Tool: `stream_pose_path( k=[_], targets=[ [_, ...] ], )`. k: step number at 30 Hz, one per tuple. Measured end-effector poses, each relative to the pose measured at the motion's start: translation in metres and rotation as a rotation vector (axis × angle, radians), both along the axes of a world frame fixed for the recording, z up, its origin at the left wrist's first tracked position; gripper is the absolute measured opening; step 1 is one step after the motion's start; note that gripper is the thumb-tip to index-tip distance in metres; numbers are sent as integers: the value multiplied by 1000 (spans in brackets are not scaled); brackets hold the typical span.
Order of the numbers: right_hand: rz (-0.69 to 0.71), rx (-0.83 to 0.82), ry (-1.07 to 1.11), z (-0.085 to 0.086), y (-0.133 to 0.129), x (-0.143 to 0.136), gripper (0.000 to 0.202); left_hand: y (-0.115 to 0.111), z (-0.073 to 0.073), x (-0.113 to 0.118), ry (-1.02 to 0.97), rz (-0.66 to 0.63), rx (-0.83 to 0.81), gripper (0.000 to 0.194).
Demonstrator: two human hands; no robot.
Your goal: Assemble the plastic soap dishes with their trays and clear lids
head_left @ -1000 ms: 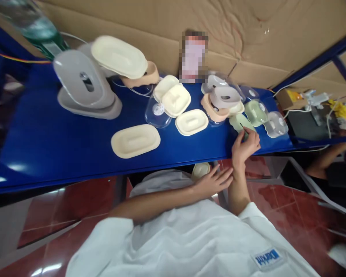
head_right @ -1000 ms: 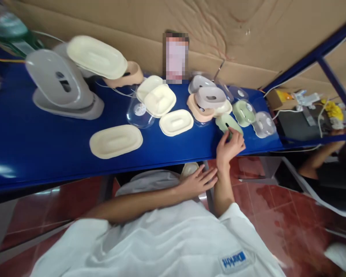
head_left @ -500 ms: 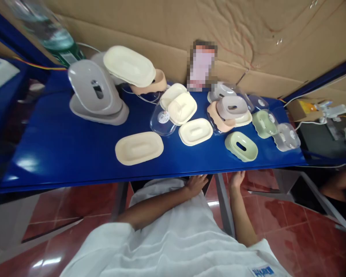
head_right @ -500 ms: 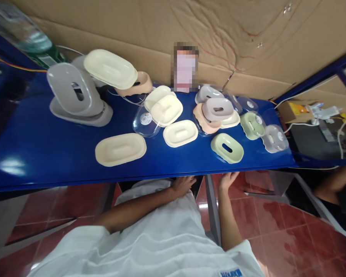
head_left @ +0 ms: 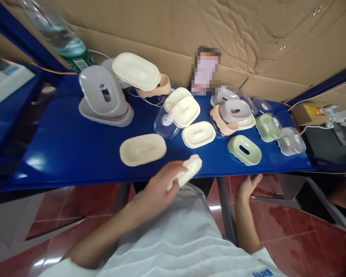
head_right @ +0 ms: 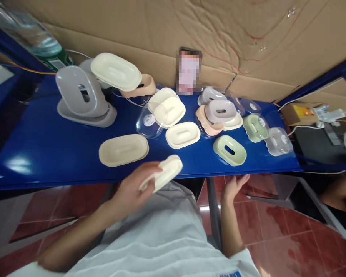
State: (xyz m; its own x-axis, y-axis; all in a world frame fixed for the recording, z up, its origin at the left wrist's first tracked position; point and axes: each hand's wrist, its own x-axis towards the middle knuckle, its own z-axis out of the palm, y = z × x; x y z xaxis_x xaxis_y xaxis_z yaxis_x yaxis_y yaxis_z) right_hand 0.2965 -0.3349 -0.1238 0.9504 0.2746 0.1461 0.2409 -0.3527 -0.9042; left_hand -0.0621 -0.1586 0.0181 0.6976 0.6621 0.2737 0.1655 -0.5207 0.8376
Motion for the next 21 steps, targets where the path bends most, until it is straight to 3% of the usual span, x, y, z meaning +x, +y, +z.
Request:
stream_pose_path(
  k=[2, 4, 6, 8, 10, 13, 16, 21],
  targets=[
    [55, -88, -122, 12, -7, -14, 103, 19, 2, 3, 58, 85, 28, 34],
    [145, -189, -384, 29, -8, -21, 103, 33, -2, 10, 132, 83, 79, 32],
    [286, -270, -672, 50, 2, -23, 93, 41, -7, 19, 191, 67, 170, 34],
    [435, -324, -823, 71, 20, -22, 75, 42, -12, 24, 237, 40, 266, 41],
    [552, -336, -859, 90, 40, -22, 46, 39, -15, 24, 282, 11, 327, 50],
    [568, -171, -854, 108, 64, -31, 21, 34, -19, 17, 344, 2, 386, 60],
    [613, -12, -831, 117, 73, -54, 23, 32, -24, 8, 343, 7, 446, 59],
    [980, -1, -854, 118, 75, -103, 41, 28, -31, 0, 195, 186, 521, 52]
  ],
)
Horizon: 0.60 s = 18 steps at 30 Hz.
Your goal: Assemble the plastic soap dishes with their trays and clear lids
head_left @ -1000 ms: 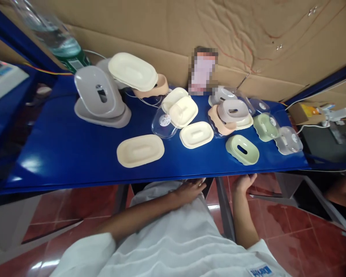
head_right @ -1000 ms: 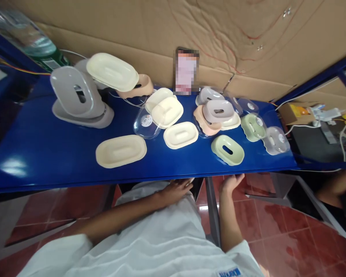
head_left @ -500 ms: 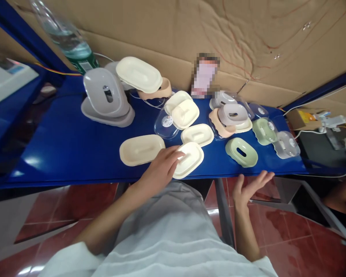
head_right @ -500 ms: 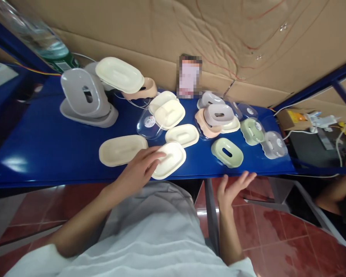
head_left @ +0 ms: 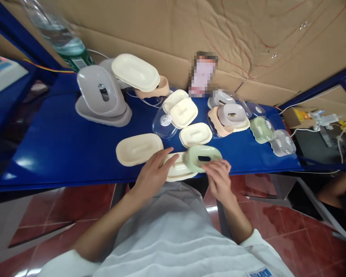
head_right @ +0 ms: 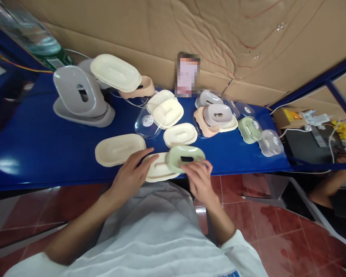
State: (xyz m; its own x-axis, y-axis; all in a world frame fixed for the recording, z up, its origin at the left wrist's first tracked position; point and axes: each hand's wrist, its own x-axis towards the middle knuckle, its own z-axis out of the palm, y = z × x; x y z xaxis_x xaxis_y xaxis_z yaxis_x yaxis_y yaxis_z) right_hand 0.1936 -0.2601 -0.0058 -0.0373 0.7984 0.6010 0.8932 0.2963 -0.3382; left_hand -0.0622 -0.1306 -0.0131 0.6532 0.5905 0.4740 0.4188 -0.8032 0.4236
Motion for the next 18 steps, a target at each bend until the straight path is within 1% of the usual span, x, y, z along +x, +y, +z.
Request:
stream_pose_path(
  k=[3, 6, 8, 9, 12, 14, 16, 18],
  targets=[
    [121, -54, -16, 2, 5, -22, 42, -11, 4, -8, -48, 26, -5, 56],
    [192, -99, -50, 4, 14, -37, 37, -24, 7, -22, -3, 20, -40, 61],
    [241, -144, -116, 3, 19, -45, 30, -29, 5, -31, 32, 20, -30, 63],
    [262, -160, -146, 1, 21, -48, 28, -31, 2, -34, 40, 29, -13, 60],
    [318, -168, -176, -7, 25, -55, 32, -31, -9, -40, 28, 56, 52, 44],
    [339, -189, -170, -11, 26, -56, 38, -29, -14, -42, 12, 53, 67, 39],
    [352, -235, -166, -11, 26, -55, 41, -26, -12, -45, 18, 37, 77, 38],
    [357, -258, -155, -9, 25, -53, 42, -20, -4, -47, 23, 34, 105, 40]
  ],
)
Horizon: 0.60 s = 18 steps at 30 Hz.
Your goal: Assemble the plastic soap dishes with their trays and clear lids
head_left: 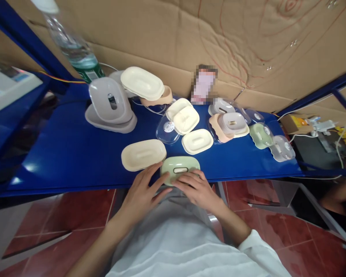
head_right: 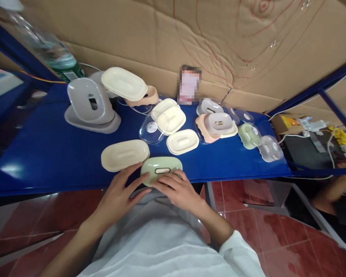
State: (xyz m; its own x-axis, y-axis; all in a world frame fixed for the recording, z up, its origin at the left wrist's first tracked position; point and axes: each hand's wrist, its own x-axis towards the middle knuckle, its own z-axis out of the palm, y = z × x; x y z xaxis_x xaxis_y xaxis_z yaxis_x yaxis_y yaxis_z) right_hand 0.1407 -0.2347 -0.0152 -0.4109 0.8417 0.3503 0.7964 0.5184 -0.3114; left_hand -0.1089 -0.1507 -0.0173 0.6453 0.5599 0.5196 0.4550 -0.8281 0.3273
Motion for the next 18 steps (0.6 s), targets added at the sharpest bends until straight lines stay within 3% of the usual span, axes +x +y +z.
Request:
stream_pose_path(
  k=[3, 6, 9, 12, 16, 18],
  targets=[
    [-7, 21, 30, 2, 0, -1, 41, 20, 19, 10, -39, 98, 23, 45],
    [-53, 49, 44, 0, 0, -7, 42, 53, 34, 41, 18, 286, -27, 64],
    [-112, 53, 31, -1, 1, -10, 41, 88, 39, 79, 157, 373, -105, 82],
    [-118, 33, 17, 1, 3, -7, 41, 109, 40, 99, 192, 363, -143, 76],
    [-135, 70, 70, 0, 7, 5, 54, 110, 49, 82, 86, 305, -146, 60],
    [-211, 129, 127, -5, 8, 12, 78, 100, 55, 61, -7, 145, -124, 61]
  ],
)
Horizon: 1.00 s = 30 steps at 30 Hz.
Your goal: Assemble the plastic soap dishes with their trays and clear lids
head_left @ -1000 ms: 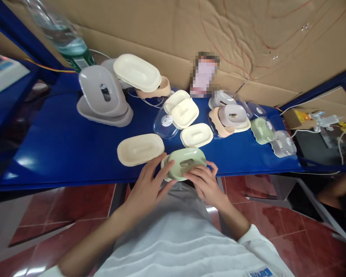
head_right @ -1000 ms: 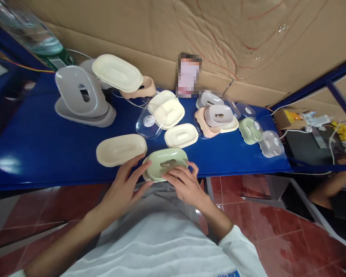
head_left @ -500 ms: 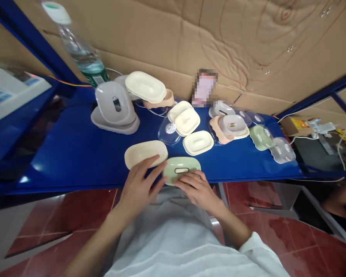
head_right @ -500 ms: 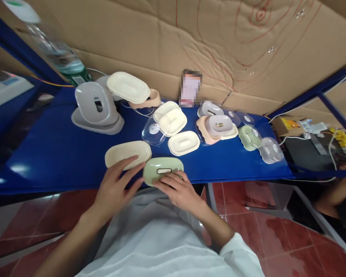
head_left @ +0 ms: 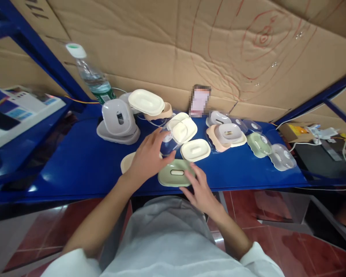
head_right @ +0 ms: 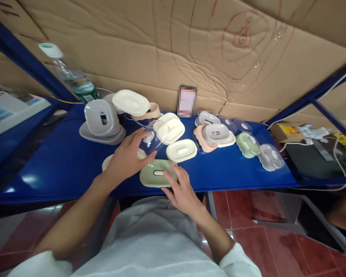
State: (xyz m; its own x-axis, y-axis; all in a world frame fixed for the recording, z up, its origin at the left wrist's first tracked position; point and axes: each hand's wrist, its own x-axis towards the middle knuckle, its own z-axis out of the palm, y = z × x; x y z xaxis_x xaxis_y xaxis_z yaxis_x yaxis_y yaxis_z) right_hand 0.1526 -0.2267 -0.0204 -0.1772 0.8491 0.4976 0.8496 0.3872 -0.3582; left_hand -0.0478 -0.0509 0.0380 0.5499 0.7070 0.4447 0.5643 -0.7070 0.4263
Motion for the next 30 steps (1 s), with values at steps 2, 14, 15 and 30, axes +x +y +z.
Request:
stream_pose_path(
  k=[2, 14, 15, 30],
  targets=[
    [-77, 68, 41, -5, 0, 7, 105, -13, 2, -21, -25, -262, 5, 63],
    [84, -167, 72, 16, 10, 24, 76, -44, -31, -28, 146, -478, -9, 64],
    [82, -163, 88, 15, 10, 25, 75, -45, -32, -27, 142, -462, -18, 64],
    [35, -191, -15, 8, 1, 23, 83, -55, -46, -23, 70, -370, 54, 69]
  ],
)
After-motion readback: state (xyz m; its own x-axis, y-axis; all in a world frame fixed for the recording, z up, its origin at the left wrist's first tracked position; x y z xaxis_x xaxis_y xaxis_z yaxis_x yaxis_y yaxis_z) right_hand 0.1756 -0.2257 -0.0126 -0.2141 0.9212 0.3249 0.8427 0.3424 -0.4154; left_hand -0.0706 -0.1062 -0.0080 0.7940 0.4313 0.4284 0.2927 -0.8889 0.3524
